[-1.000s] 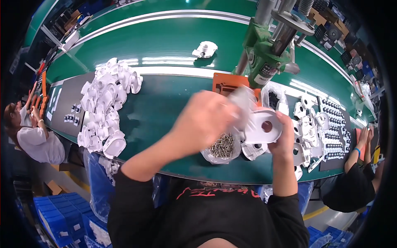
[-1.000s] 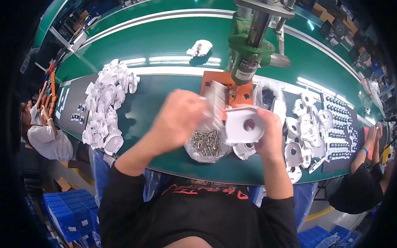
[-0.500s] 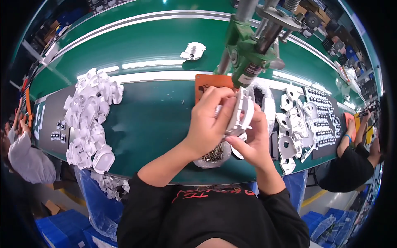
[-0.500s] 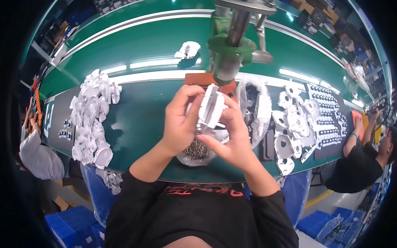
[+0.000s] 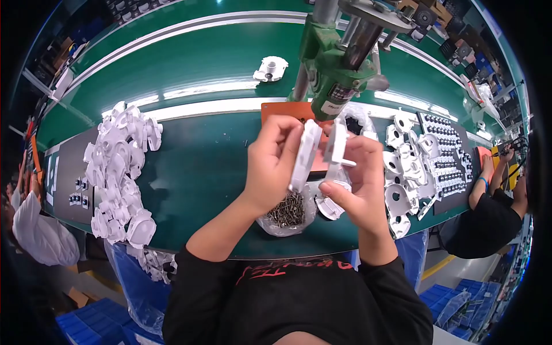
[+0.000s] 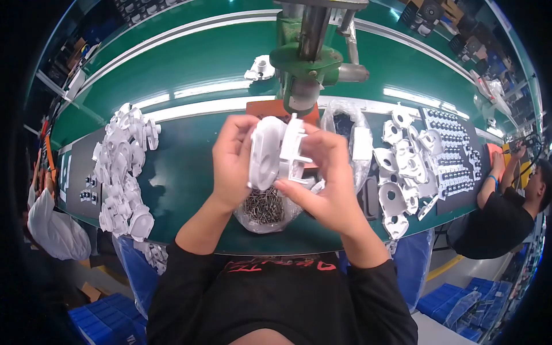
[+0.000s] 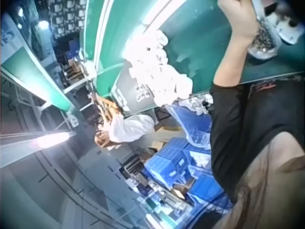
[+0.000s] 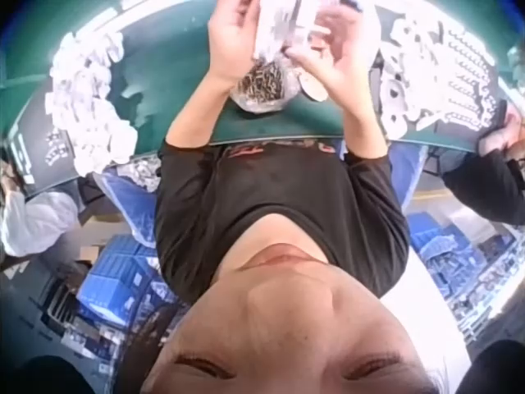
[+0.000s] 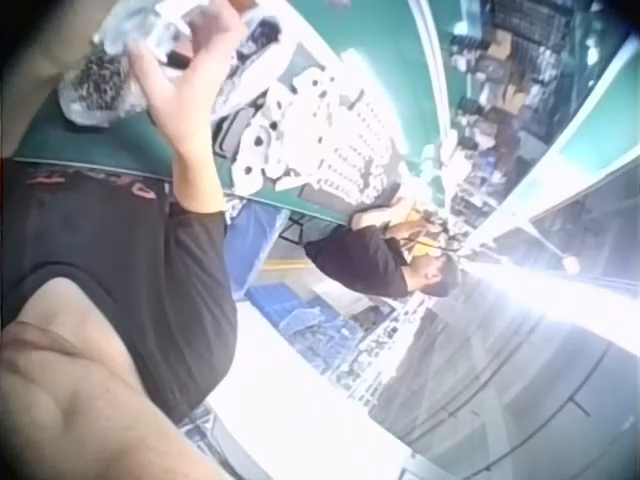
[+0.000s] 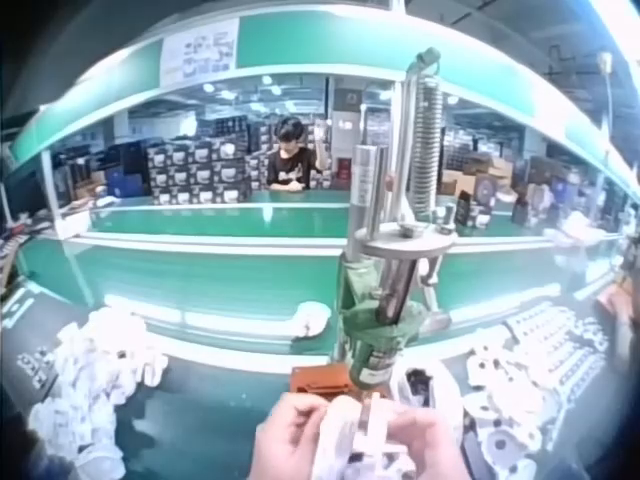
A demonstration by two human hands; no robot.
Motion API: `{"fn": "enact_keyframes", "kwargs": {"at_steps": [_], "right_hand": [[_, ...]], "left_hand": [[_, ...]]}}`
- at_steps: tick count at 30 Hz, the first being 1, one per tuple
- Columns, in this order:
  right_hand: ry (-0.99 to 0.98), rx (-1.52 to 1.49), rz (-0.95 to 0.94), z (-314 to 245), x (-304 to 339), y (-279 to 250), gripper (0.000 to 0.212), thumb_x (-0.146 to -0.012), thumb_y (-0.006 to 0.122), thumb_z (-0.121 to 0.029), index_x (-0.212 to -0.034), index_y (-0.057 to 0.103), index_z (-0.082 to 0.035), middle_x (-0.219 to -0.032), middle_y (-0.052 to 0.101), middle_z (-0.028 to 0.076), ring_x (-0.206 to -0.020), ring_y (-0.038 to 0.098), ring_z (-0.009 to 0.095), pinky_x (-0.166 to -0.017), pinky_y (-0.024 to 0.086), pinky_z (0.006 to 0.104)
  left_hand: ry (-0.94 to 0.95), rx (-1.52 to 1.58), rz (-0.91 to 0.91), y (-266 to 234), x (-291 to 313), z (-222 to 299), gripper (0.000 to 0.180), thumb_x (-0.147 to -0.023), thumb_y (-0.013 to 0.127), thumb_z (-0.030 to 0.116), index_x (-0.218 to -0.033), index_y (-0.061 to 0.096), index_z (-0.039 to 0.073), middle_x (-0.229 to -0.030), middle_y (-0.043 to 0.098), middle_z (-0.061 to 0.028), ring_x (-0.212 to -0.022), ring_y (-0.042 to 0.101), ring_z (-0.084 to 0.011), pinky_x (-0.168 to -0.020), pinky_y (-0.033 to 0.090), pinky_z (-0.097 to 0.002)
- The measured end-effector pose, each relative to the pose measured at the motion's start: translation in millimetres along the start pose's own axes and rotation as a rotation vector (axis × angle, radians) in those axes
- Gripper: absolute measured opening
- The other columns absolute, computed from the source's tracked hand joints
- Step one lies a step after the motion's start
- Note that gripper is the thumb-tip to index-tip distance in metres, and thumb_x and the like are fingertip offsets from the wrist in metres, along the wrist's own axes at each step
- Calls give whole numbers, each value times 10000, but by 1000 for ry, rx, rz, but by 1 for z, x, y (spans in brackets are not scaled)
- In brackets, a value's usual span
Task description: Assembling small plastic components by inserting metal pins using a manual press.
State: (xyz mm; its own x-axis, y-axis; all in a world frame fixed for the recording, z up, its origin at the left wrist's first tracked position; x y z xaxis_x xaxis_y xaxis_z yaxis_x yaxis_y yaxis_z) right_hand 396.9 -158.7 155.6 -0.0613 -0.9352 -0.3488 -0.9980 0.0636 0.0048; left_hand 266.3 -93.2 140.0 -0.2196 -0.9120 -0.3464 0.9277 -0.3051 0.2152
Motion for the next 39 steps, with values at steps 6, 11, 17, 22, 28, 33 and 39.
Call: {"fn": "enact_keyframes", "kwargs": {"at_steps": [6, 11, 17, 22, 28, 33, 39], "right_hand": [[-465, 672, -270, -39, 4, 26, 792, -537, 799, -43, -1258, 474, -30, -1281, 508, 186, -1187, 502, 352, -972, 424, 418], [-471, 940, -510, -37, 4, 47, 811, -498, 769, -6, -1261, 503, -79, -1254, 518, 153, -1114, 528, 361, -909, 455, 434], [-432, 854, -502, -24, 3, 41, 810, -525, 823, -88, -1266, 495, -61, -1237, 502, 158, -1093, 530, 335, -904, 450, 410], [-245, 462, -147, -3, -5, -4, 1097, -579, 890, -339, -1389, 214, -41, -1266, 409, 146, -1145, 486, 264, -944, 423, 390], [-404, 260, 37, -5, 3, 1, 1104, -599, 875, -334, -1388, 177, -5, -1283, 376, 221, -1153, 488, 321, -960, 415, 390], [-222, 412, -62, -1, -1, -2, 1068, -668, 805, -283, -1442, 122, -10, -1268, 388, 203, -1097, 494, 313, -924, 421, 383], [12, 532, 121, 38, -18, -78, 370, -820, 610, -128, -1167, 582, -2, -926, 634, 82, -796, 572, 156, -720, 444, 296]], "left_hand": [[-427, 234, -268, 2, -5, -32, 164, -961, 493, 204, -983, 528, 45, -902, 576, -9, -823, 556, -57, -711, 451, -207], [-532, 293, -410, 11, 5, -39, 181, -968, 477, 229, -948, 509, 52, -894, 535, 2, -832, 514, -55, -726, 427, -219], [-638, 364, -337, 12, 9, -40, 184, -958, 476, 230, -995, 524, 56, -943, 548, -14, -876, 545, -81, -749, 440, -222], [-455, 686, -225, 26, 9, -13, 326, -978, 414, 348, -1155, 470, 79, -1083, 545, -32, -1055, 545, -140, -903, 428, -300], [-111, 730, -255, 32, 23, 6, 365, -961, 496, 266, -1199, 348, 33, -1151, 482, -88, -1121, 495, -191, -982, 375, -350], [-99, 331, -180, 18, 21, 5, 287, -909, 587, 89, -1106, 391, 16, -1031, 541, -98, -957, 544, -129, -835, 443, -265], [187, -730, -264, -5, -3, 29, 146, -782, 634, 47, -869, 521, 16, -796, 601, -130, -673, 619, -275, -597, 500, -326]]}}
Point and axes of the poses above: each hand's wrist, its own x-axis away from the middle knuckle, its own y-axis out of the palm, z = x × y, the point moved 8 cm from there along -x, towards the middle knuckle
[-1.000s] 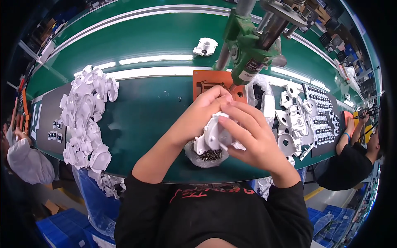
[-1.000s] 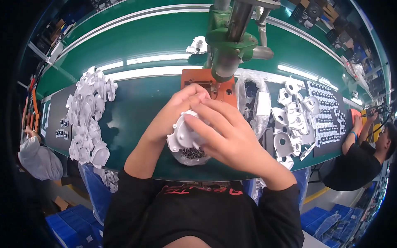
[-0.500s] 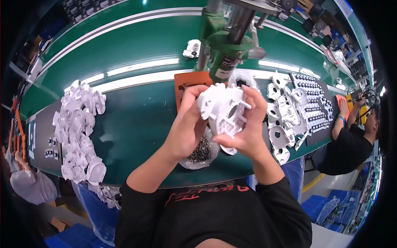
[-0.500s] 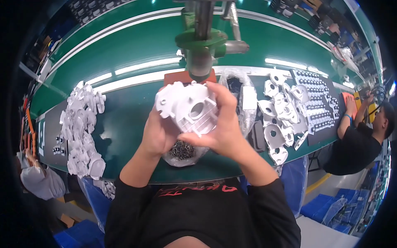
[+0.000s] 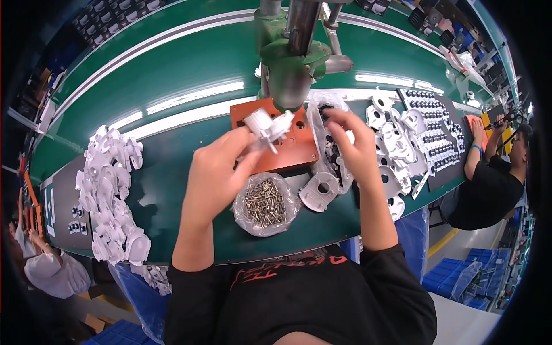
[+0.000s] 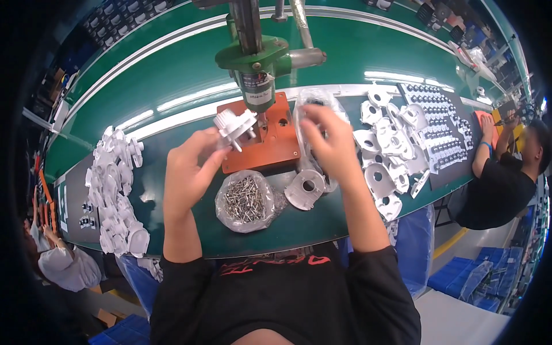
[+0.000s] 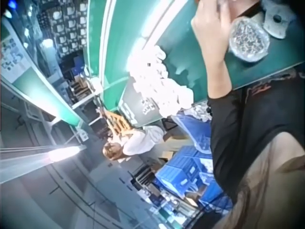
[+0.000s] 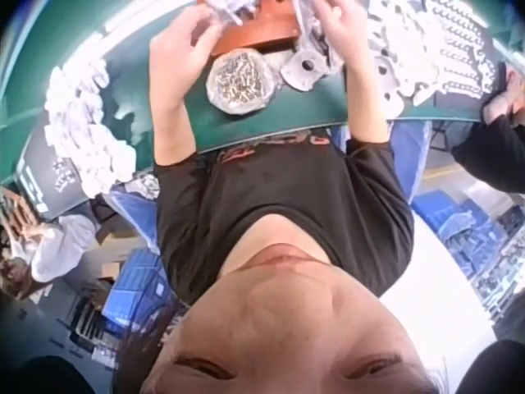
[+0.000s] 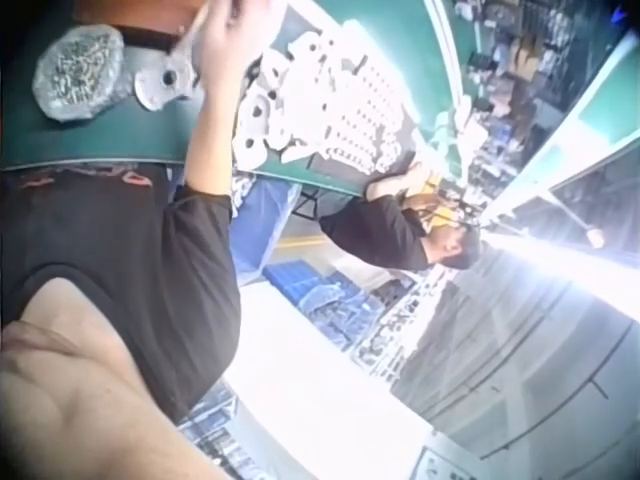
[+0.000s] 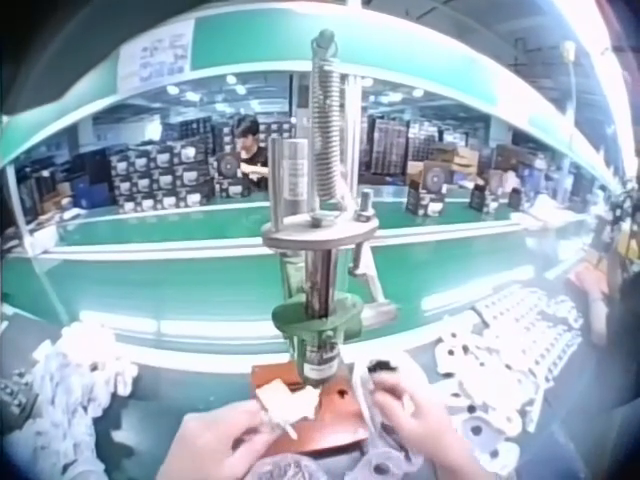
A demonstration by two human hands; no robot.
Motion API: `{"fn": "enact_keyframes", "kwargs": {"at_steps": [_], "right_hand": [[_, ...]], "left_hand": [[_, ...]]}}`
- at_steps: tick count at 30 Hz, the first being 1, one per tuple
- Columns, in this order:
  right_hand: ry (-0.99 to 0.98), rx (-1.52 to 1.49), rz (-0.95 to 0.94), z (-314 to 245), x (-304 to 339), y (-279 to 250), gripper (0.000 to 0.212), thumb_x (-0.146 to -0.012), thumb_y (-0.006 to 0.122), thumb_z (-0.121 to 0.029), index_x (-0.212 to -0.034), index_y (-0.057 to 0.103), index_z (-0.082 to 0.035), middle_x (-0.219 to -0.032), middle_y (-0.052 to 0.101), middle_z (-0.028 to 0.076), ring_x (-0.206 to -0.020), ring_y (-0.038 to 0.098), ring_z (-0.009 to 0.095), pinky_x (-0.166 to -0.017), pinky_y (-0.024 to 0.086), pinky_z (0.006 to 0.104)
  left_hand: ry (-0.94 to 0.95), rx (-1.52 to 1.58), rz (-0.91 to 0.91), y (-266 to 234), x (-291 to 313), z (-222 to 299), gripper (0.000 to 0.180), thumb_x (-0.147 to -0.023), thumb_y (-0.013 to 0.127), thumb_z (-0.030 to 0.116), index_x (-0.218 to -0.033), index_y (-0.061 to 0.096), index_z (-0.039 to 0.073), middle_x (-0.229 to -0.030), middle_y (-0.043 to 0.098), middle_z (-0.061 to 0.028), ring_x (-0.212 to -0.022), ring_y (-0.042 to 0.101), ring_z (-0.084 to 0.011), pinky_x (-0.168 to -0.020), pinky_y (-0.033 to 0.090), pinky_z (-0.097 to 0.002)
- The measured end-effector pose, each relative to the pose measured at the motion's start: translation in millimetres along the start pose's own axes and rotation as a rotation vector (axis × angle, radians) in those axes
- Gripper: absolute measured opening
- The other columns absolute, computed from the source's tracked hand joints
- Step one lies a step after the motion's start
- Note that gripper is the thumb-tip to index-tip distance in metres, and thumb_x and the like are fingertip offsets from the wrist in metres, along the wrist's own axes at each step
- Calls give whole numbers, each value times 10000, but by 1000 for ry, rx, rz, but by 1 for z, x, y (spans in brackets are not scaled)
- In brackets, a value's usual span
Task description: Assembling small plastic components by inserting metal pins using a manual press.
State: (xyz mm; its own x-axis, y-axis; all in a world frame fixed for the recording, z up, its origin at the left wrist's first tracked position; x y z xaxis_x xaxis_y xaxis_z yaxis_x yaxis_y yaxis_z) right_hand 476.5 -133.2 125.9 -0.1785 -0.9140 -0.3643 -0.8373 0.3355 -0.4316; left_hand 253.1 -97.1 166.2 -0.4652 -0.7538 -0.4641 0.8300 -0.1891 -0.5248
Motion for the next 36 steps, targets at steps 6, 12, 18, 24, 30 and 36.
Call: {"fn": "enact_keyframes", "kwargs": {"at_steps": [6, 12, 18, 24, 30, 36], "right_hand": [[164, 600, -28, 110, -27, 0, 223, -797, 612, -131, -984, 645, -14, -889, 652, 161, -794, 630, 315, -717, 495, 391], [193, 1000, -217, 134, -63, 29, 193, -797, 584, -171, -929, 638, -41, -920, 645, 185, -862, 619, 375, -748, 499, 448], [170, 1019, -239, 139, -62, 31, 174, -788, 554, -145, -914, 631, -53, -945, 631, 189, -869, 616, 388, -749, 491, 465], [4, 823, -145, 136, -58, 25, 174, -775, 558, -89, -920, 634, -31, -895, 631, 199, -823, 626, 367, -715, 498, 438], [99, 452, -170, 118, -59, 3, 163, -760, 625, -11, -918, 661, 9, -715, 647, 131, -668, 631, 207, -633, 497, 297], [167, -26, -211, 51, -55, 28, 172, -819, 626, -34, -982, 618, 21, -914, 644, 52, -820, 585, 100, -767, 460, 254]], "left_hand": [[89, -428, -163, 40, -9, -32, 122, -792, 619, 122, -866, 549, 56, -845, 602, -124, -766, 618, -308, -624, 492, -415], [221, -428, -32, 64, -4, -49, 141, -771, 650, 132, -865, 570, 64, -964, 624, -155, -941, 613, -343, -798, 512, -422], [194, -349, -106, 65, -5, -54, 162, -775, 655, 145, -861, 568, 38, -1085, 606, -216, -1059, 577, -361, -925, 462, -433], [202, -333, -120, 67, -2, -56, 134, -793, 631, 125, -844, 570, 16, -1109, 596, -223, -1091, 556, -359, -964, 434, -435], [201, -309, -114, 66, 2, -61, 109, -800, 615, 117, -841, 596, 18, -1114, 596, -212, -1126, 535, -361, -996, 418, -423], [176, -270, -194, 63, -1, -63, 129, -794, 627, 110, -872, 626, 7, -1119, 591, -207, -1153, 518, -356, -1011, 409, -424]]}}
Point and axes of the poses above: each hand's wrist, its own x-axis away from the middle knuckle, its own y-axis out of the palm, z = x × y, the point moved 8 cm from there along -x, towards the middle knuckle
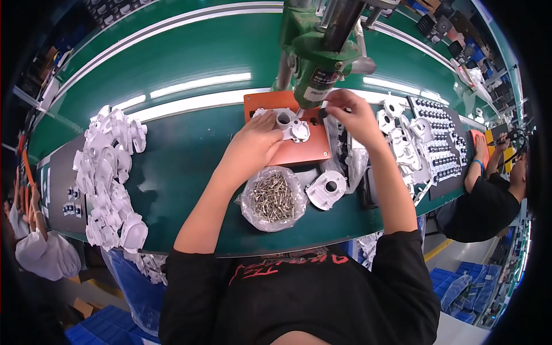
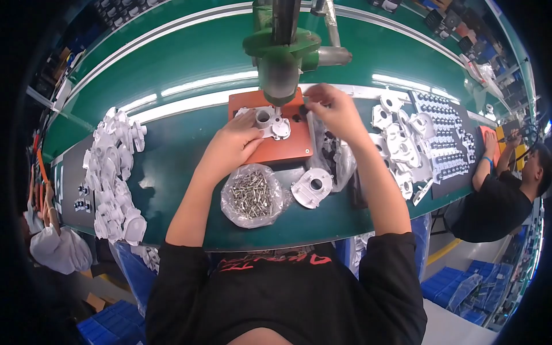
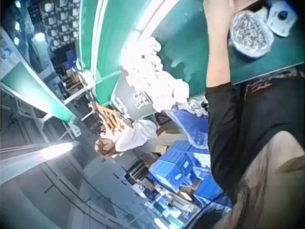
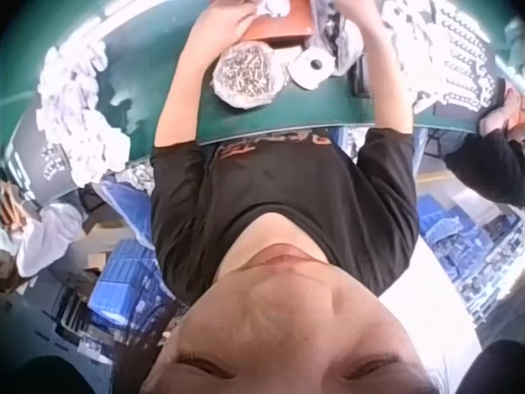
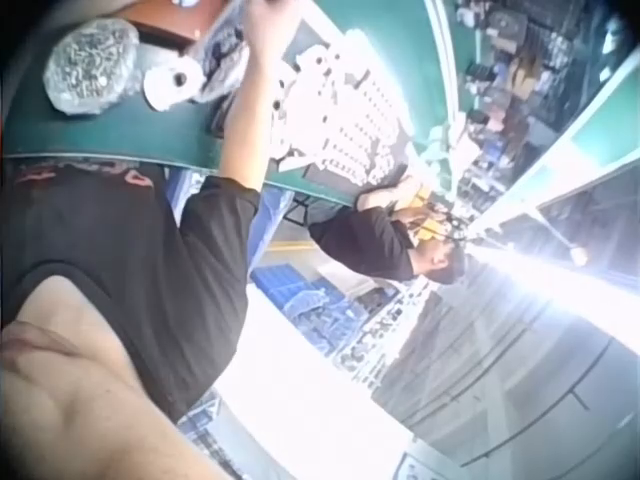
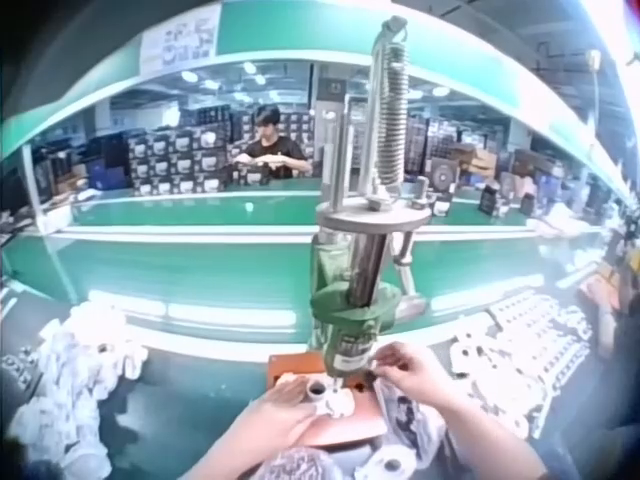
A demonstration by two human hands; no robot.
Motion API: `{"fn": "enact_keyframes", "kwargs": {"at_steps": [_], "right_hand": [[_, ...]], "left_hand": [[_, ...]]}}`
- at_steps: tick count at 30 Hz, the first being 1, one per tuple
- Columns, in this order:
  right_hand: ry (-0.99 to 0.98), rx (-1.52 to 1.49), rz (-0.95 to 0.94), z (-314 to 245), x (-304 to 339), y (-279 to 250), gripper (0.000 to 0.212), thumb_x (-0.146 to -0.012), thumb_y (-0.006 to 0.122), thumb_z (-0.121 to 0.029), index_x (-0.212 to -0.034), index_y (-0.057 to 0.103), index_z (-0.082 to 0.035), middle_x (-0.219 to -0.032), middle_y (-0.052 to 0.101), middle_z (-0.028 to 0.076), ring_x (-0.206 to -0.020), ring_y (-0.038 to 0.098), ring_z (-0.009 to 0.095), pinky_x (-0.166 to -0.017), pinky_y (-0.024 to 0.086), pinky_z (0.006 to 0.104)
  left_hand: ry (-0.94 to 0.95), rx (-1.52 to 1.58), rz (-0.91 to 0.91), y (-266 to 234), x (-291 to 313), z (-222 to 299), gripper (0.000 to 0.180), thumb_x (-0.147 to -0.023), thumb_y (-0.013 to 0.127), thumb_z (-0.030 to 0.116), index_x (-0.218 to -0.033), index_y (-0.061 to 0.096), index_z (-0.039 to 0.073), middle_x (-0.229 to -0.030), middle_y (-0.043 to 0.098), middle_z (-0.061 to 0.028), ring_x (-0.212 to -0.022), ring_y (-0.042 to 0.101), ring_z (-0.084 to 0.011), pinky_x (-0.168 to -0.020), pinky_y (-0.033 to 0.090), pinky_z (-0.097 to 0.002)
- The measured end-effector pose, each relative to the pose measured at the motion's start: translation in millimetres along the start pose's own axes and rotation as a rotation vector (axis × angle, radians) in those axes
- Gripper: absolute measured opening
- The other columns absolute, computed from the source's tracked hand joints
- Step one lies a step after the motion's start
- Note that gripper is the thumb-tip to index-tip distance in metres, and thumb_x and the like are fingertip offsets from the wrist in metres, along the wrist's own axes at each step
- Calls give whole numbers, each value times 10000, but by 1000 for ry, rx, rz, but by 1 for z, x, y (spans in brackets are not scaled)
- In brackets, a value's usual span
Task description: Assembling small plastic components by inserting metal pins using a manual press.
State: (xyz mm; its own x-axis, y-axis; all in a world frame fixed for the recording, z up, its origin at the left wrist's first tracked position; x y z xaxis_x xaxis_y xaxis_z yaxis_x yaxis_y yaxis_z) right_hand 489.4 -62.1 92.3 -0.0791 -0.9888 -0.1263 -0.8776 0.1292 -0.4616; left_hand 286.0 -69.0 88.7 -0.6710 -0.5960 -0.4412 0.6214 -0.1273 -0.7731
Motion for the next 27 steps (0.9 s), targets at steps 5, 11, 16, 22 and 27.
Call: {"fn": "enact_keyframes", "kwargs": {"at_steps": [5, 11, 16, 22, 27], "right_hand": [[16, 23, -110, 5, -4, 48, 302, -767, 627, -82, -1054, 602, 9, -880, 657, 102, -810, 620, 154, -770, 480, 302], [-52, 253, -89, 16, -12, 60, 313, -763, 629, -17, -1069, 576, 14, -893, 620, 68, -855, 590, 142, -785, 475, 287], [-141, 321, -40, -3, -7, 56, 278, -753, 639, -21, -1021, 582, 26, -890, 621, 99, -828, 591, 162, -763, 478, 299], [-133, 366, 14, -44, 34, 52, 204, -749, 710, -94, -902, 606, -9, -775, 558, 80, -725, 531, 185, -654, 447, 303], [-464, 324, -331, -84, 88, 94, 193, -690, 747, -101, -853, 658, -52, -839, 553, 52, -865, 502, 241, -767, 417, 343]], "left_hand": [[9, 24, -8, 1, 0, -1, 148, -797, 631, 104, -884, 638, -15, -1098, 597, -199, -1160, 509, -364, -1013, 404, -439], [38, 19, 0, 3, 0, -2, 130, -805, 618, 110, -852, 617, -10, -1042, 604, -191, -1151, 513, -368, -991, 413, -446], [26, -15, -27, 4, -1, -3, 124, -801, 589, 141, -830, 596, 21, -1087, 606, -187, -1142, 526, -346, -998, 407, -429], [40, -30, 20, 4, 2, -6, 139, -796, 595, 149, -857, 616, 25, -1088, 611, -194, -1148, 529, -334, -986, 417, -424], [14, -34, 3, 5, 3, -7, 134, -793, 599, 135, -852, 620, 16, -1114, 605, -197, -1159, 519, -337, -992, 409, -427]]}}
Point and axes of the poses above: each hand's wrist, its own x-axis away from the middle knuckle, its own y-axis out of the palm, z = x × y, the point moved 8 cm from there along -x, towards the middle knuckle
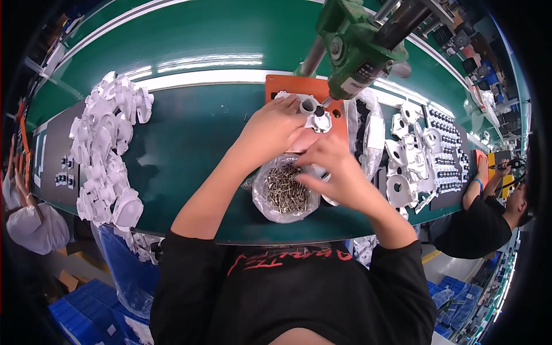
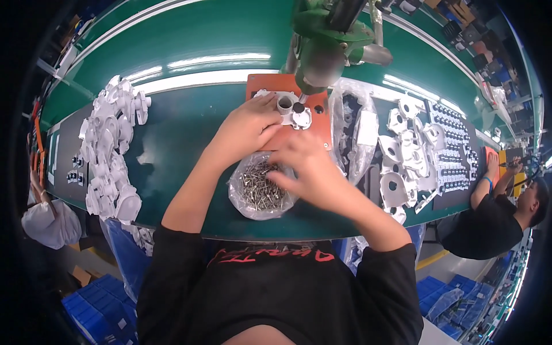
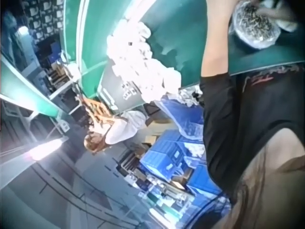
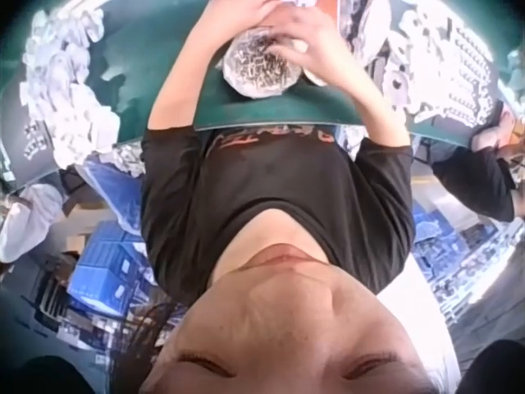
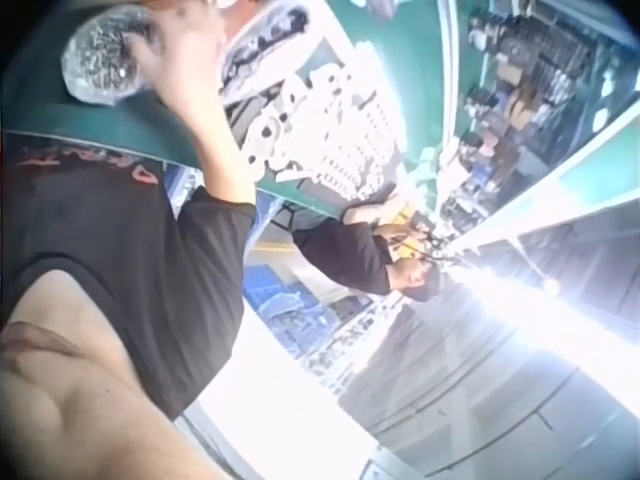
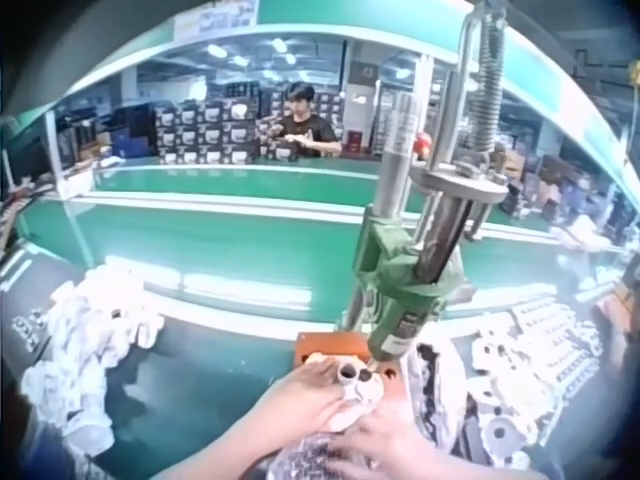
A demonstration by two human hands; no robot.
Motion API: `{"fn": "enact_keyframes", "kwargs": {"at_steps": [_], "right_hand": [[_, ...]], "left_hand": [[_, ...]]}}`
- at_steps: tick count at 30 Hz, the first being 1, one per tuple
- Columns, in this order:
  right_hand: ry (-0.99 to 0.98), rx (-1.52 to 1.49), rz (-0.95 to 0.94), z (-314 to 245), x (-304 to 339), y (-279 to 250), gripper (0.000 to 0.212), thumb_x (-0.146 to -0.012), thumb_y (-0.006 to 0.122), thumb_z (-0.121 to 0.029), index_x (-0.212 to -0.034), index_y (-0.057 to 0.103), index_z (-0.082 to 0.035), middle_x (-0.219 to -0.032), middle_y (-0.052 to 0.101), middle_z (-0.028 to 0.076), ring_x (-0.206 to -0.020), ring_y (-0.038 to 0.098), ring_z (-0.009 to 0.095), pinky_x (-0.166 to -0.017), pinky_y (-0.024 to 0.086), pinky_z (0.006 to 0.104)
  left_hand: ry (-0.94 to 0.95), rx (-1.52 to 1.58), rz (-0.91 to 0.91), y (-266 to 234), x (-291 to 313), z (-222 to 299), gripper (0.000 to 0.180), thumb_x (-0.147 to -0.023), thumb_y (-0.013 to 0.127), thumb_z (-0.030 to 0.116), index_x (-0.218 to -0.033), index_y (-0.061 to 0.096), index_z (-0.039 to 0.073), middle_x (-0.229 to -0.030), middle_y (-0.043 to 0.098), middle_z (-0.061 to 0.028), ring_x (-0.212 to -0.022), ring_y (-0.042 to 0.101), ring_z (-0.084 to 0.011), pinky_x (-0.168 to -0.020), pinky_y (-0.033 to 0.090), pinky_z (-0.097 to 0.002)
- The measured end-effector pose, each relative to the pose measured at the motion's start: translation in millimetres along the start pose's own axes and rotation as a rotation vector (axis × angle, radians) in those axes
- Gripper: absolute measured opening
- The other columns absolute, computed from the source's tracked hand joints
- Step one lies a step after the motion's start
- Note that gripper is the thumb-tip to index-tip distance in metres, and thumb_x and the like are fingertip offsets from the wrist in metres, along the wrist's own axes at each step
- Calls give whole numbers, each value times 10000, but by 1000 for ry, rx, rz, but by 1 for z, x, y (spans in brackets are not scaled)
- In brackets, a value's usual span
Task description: Assembling small plastic components by inserting metal pins using a manual press.
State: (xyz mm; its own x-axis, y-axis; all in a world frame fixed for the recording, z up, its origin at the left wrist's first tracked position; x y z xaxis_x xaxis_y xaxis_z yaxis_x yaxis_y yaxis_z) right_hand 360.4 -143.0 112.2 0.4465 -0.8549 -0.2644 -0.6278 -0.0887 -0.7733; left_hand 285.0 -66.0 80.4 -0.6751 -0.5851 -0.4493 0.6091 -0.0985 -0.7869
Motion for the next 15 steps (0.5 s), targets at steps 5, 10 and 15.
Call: {"fn": "enact_keyframes", "kwargs": {"at_steps": [5, 10, 15], "right_hand": [[-15, -10, -84, -6, 4, 23, 130, -710, 717, -78, -827, 672, -40, -845, 544, 50, -840, 483, 237, -774, 392, 354], [-9, -27, -113, -7, 3, 27, 102, -719, 708, -81, -804, 666, -42, -835, 538, 47, -830, 476, 234, -782, 380, 348], [-32, 10, -131, -11, 2, 29, 102, -725, 699, -74, -816, 661, -46, -832, 537, 48, -843, 475, 233, -791, 374, 348]], "left_hand": [[-23, 28, -12, 2, 0, -2, 128, -791, 603, 120, -847, 623, 7, -1129, 597, -196, -1170, 507, -346, -1004, 398, -432], [-33, 29, -2, 0, 0, -1, 126, -786, 616, 120, -845, 624, 8, -1126, 598, -196, -1161, 515, -345, -1002, 400, -429], [-32, 28, 9, -1, 0, 0, 121, -786, 619, 118, -838, 624, 9, -1124, 601, -193, -1163, 515, -341, -1000, 401, -425]]}}
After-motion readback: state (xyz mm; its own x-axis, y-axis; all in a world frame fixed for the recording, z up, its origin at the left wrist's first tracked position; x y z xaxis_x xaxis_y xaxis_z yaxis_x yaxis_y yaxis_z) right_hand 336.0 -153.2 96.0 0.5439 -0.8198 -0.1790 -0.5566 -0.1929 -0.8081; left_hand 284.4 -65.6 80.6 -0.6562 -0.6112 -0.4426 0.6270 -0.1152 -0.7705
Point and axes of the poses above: each hand's wrist, its own x-axis away from the middle knuckle, its own y-axis out of the palm, z = x × y, the point moved 8 cm from there along -x, towards the middle knuckle
